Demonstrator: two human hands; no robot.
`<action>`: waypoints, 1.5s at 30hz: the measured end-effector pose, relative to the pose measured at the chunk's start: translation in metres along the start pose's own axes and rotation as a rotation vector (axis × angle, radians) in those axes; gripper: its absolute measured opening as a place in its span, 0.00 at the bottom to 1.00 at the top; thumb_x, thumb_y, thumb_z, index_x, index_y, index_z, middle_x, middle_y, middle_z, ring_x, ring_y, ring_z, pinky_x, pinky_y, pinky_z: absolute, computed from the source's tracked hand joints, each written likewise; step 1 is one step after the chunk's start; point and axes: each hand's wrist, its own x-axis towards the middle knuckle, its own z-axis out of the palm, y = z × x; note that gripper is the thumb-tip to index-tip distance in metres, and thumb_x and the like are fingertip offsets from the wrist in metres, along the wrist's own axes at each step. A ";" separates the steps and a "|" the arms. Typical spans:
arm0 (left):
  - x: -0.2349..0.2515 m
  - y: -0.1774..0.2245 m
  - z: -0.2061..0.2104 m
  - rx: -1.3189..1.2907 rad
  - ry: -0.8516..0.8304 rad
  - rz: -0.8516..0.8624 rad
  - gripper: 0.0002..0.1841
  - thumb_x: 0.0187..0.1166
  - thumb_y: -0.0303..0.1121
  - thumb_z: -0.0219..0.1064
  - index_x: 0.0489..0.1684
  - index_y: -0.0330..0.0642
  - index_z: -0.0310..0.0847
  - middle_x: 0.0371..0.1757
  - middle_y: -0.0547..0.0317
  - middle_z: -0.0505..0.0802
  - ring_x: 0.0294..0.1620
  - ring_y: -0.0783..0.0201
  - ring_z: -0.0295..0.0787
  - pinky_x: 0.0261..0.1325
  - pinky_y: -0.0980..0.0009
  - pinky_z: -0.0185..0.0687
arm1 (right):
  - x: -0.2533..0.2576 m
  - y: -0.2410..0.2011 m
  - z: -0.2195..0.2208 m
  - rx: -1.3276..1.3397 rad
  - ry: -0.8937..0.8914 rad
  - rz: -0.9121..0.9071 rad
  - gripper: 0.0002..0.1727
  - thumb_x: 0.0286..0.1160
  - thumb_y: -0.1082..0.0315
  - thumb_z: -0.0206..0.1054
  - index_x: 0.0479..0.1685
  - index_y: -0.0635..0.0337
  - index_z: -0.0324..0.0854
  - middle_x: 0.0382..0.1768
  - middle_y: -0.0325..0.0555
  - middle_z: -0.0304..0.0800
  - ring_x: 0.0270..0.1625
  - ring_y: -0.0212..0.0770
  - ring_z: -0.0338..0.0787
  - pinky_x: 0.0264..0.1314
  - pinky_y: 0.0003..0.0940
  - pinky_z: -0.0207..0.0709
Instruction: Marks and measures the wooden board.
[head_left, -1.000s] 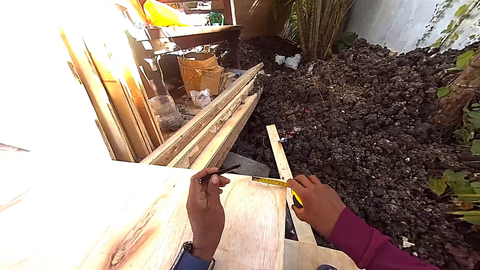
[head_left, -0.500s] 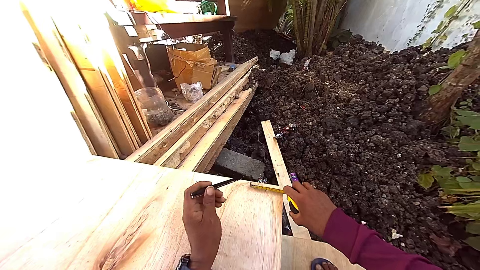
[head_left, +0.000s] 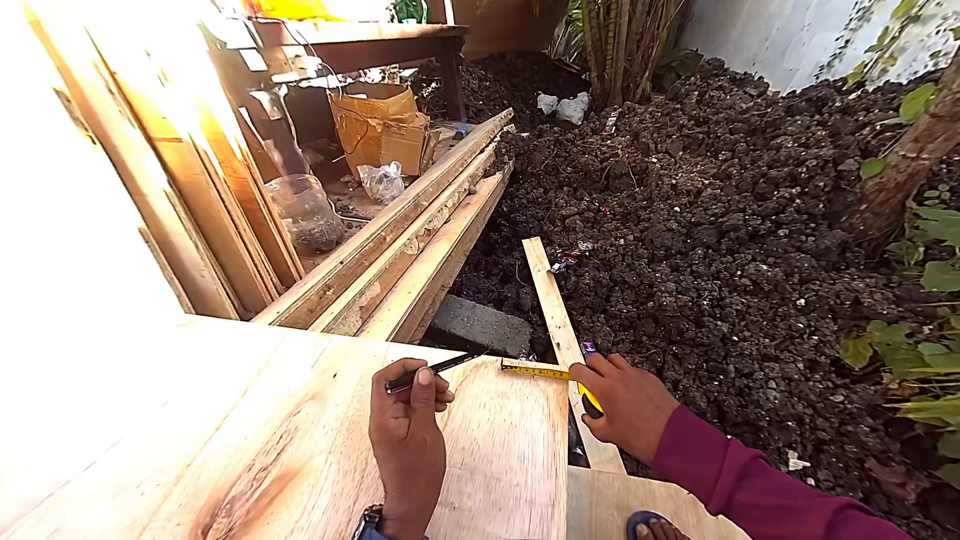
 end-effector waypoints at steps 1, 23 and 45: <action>0.000 0.000 0.000 0.006 0.000 0.003 0.09 0.89 0.32 0.53 0.57 0.40 0.73 0.28 0.63 0.89 0.25 0.69 0.88 0.29 0.78 0.86 | 0.000 0.000 -0.001 0.002 -0.001 -0.003 0.33 0.73 0.56 0.72 0.82 0.44 0.72 0.71 0.50 0.79 0.73 0.59 0.79 0.58 0.56 0.82; -0.001 -0.004 -0.003 0.091 -0.060 0.033 0.15 0.89 0.35 0.57 0.62 0.36 0.83 0.42 0.57 0.93 0.33 0.65 0.90 0.30 0.77 0.86 | 0.002 0.000 0.000 0.011 -0.016 -0.006 0.33 0.74 0.55 0.73 0.81 0.44 0.72 0.71 0.50 0.79 0.72 0.59 0.79 0.59 0.56 0.82; -0.003 -0.004 -0.004 0.092 -0.078 0.037 0.15 0.89 0.35 0.56 0.63 0.37 0.83 0.44 0.58 0.93 0.36 0.66 0.91 0.33 0.77 0.87 | 0.001 -0.001 -0.002 0.025 -0.016 0.002 0.32 0.74 0.55 0.73 0.80 0.45 0.74 0.70 0.48 0.80 0.71 0.58 0.80 0.58 0.55 0.83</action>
